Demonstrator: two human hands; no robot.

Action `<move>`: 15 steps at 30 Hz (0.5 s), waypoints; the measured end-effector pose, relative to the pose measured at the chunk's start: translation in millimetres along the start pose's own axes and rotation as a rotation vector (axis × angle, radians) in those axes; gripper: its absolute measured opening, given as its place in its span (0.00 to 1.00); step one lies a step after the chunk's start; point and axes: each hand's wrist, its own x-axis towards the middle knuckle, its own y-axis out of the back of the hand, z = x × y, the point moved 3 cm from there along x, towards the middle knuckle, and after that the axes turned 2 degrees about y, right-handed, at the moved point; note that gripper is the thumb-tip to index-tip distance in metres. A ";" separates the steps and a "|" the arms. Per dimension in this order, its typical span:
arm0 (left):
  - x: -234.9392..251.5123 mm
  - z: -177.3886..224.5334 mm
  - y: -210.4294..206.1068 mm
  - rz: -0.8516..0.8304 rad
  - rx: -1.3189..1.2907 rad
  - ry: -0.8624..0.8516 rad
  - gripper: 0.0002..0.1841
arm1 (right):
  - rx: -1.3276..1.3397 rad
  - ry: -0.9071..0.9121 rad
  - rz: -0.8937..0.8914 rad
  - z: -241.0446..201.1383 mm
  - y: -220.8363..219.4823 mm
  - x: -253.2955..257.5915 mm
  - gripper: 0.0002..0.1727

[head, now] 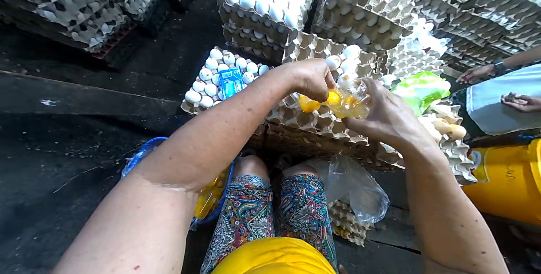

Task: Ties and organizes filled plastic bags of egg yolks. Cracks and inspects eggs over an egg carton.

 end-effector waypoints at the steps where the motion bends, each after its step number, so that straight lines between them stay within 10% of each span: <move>1: 0.2 -0.5 0.2 -0.003 -0.004 -0.006 0.22 | -0.002 0.005 0.000 -0.1 0.5 0.3 0.50; 15: -1.2 -11.2 2.0 0.002 -0.102 0.007 0.24 | -0.021 0.043 -0.016 -11.4 10.6 3.7 0.49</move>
